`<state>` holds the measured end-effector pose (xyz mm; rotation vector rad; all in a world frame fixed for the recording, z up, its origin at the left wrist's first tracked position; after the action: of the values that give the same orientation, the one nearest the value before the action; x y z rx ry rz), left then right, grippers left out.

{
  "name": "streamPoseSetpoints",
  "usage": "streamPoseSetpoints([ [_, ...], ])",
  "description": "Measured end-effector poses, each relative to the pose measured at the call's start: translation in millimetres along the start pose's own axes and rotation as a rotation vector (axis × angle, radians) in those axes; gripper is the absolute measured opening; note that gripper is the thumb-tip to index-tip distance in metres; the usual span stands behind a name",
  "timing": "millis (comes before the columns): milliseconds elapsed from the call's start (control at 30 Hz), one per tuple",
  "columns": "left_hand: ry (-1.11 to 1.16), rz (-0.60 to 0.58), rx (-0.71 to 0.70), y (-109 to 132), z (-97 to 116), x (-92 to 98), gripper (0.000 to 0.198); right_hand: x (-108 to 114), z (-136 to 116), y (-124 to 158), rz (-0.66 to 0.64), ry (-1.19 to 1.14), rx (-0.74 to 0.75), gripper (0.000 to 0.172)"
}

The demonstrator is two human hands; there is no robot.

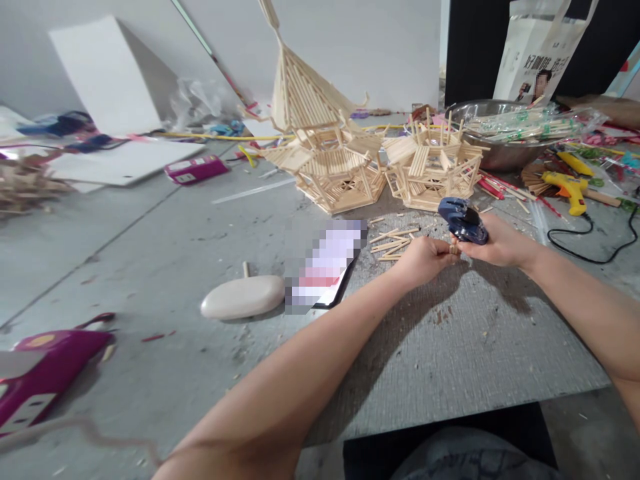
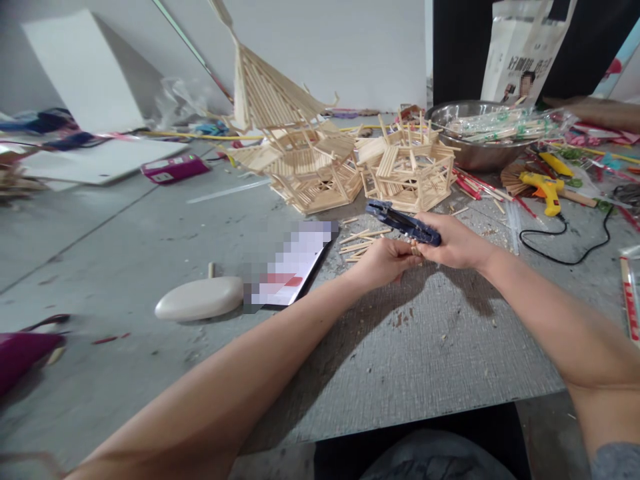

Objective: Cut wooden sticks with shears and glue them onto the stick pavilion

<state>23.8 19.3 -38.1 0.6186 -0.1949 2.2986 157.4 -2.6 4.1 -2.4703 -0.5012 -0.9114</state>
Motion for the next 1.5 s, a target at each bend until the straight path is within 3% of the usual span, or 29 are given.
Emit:
streamPoseSetpoints([
  [433, -0.136, 0.064, -0.006, 0, 3, -0.5, 0.019, 1, 3, -1, -0.005, -0.002, 0.021, 0.008],
  [633, -0.118, 0.045, 0.001, 0, 3, -3.8, 0.021, 5, 0, 0, -0.044, 0.012, -0.042, 0.014],
  [767, -0.113, 0.064, 0.0, 1, 2, -5.2, 0.023, 12, -3, 1, 0.015, -0.004, -0.092, 0.018],
  [867, -0.138, 0.127, -0.018, 1, 4, -0.1, 0.026, 19, -2, 0, 0.156, 0.175, -0.187, 0.027],
  [1033, -0.244, 0.369, 0.016, 4, 10, 26.2, 0.026, 24, 0, 0, 0.315, 0.603, -0.377, 0.043],
  [1200, -0.43, 0.512, 0.038, 6, 17, 42.0, 0.031, 12, -2, 0, 0.22, 0.762, -0.399, 0.044],
  [1500, -0.711, 0.496, 0.123, 5, 21, 39.9, 0.029, -3, -8, 2, 0.104, 0.87, -0.405, 0.04],
])
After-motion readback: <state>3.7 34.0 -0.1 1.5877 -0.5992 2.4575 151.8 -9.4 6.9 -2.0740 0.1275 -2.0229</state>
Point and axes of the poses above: each hand's wrist, its own y-axis away from the middle knuckle, its own x-axis out of the back of the hand, z = x × y, the point moved 3 cm from there along -y, towards the middle knuckle, and after that the axes turned 2 degrees about y, right-handed, at the moved point
